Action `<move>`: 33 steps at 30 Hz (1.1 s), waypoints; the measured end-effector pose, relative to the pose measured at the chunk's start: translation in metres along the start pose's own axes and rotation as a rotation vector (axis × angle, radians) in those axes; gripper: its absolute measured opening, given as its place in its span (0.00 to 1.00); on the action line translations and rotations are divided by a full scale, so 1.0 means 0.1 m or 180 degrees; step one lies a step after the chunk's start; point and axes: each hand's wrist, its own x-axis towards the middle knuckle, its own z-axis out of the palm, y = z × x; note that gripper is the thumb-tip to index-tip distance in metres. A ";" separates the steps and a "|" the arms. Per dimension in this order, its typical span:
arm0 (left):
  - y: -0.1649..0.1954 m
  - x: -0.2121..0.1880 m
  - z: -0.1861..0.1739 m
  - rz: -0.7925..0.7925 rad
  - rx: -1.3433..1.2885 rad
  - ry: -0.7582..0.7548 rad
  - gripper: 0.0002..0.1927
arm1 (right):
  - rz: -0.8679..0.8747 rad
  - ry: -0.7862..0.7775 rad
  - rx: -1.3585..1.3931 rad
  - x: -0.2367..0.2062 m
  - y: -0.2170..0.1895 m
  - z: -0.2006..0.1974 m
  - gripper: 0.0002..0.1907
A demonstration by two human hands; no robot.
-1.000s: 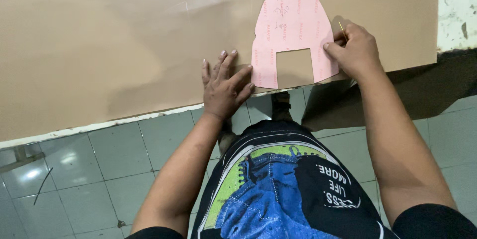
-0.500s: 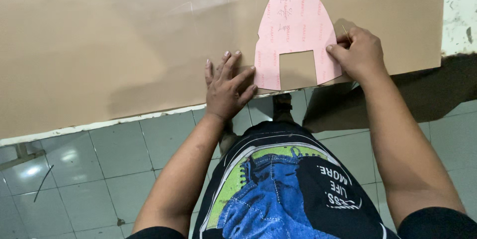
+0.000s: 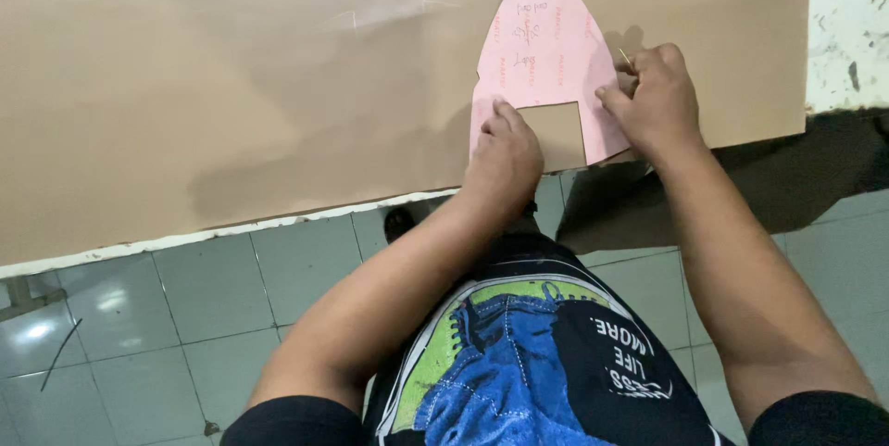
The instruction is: The person unrolls a roll of tan material across a work table and smooths it flat, then places pink paper shoe pattern templates on the material and traces around their edges with a pen, repositioning each template as they trace.
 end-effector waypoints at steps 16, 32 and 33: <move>0.50 -0.03 0.81 0.0441 -0.0138 -0.0796 0.30 | -0.1657 -0.2214 0.0027 0.10 -1.32 0.39 0.14; 0.09 0.18 0.25 -0.0341 -0.1235 -0.1044 0.22 | -0.1705 -0.0966 -0.0572 0.64 -1.08 0.42 0.09; 0.03 0.25 0.22 -0.0717 -0.1725 -0.0809 0.21 | -0.1595 -0.1014 -0.0372 0.73 -1.04 0.43 0.09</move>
